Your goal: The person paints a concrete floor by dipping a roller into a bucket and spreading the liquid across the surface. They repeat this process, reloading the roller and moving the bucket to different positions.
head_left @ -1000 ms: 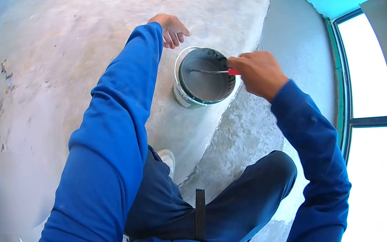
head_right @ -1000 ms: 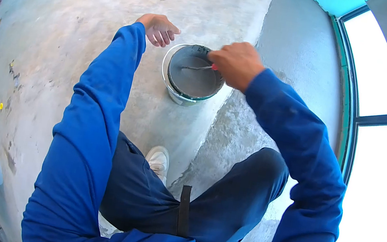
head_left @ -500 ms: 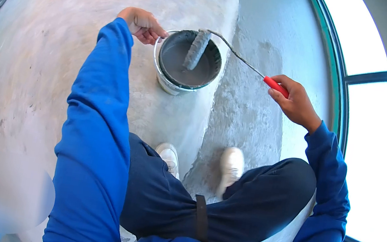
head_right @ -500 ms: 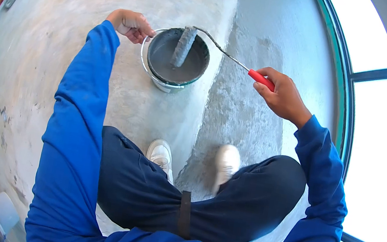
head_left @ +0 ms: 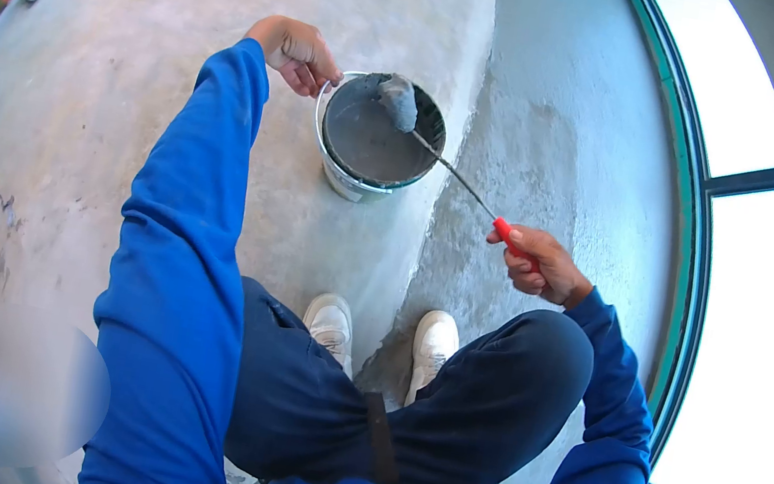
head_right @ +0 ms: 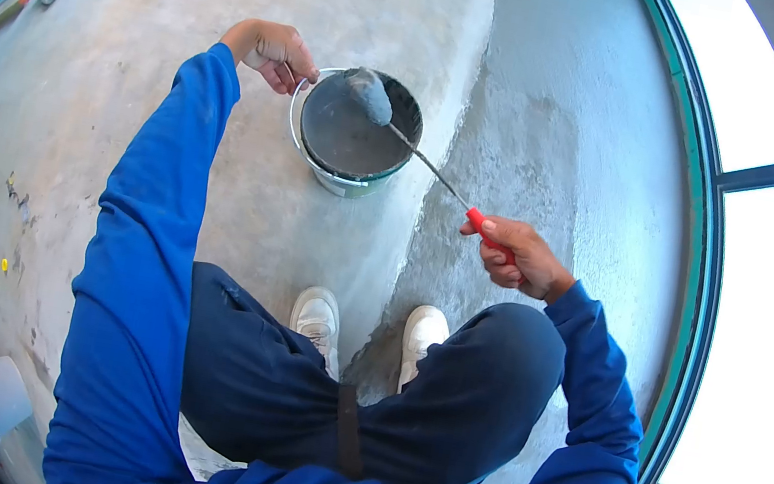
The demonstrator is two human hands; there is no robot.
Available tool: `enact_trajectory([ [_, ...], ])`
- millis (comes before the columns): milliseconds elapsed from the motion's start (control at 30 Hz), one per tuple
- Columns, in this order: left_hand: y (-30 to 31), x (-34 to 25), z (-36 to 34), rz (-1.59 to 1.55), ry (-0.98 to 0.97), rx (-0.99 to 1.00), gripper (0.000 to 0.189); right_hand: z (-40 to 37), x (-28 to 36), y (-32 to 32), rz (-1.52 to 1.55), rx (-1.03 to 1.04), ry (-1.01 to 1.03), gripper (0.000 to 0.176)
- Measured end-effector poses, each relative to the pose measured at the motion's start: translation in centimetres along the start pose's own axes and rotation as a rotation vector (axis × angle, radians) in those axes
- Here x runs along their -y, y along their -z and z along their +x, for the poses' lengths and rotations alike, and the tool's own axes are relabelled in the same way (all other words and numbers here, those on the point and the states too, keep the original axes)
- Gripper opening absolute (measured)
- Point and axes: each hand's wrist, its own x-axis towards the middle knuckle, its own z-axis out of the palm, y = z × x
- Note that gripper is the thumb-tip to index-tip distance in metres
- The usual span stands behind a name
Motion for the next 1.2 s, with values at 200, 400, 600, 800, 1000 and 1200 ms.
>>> enact_trajectory([
  [200, -1.5, -1.7, -2.1, 0.135, 0.037, -0.069, 0.026, 1.4, -1.2, 1.5, 0.106, 0.112, 0.031, 0.043],
  [400, -4.5, -0.5, -3.5, 0.077, 0.013, -0.246, 0.031, 1.5, -1.4, 1.6, -0.042, 0.070, 0.105, 0.034],
  [600, -7.2, 2.4, -3.8, -0.302, -0.085, -0.425, 0.028, 2.6, -3.1, 2.1, -0.630, -0.270, 0.580, 0.024],
  [800, -8.0, 2.2, -3.6, -0.306, -0.088, -0.501, 0.029, 2.4, -3.2, 1.6, -0.952, -0.599, 0.943, 0.030],
  [1000, -8.2, 1.9, -3.9, -0.310, -0.087, -0.498, 0.029, 2.4, -3.3, 2.3, -1.269, -0.819, 1.048, 0.037],
  [1200, -8.1, 2.1, -3.9, -0.315, -0.090, -0.490, 0.029, 2.2, -3.6, 2.8, -1.316, -0.860, 1.136, 0.037],
])
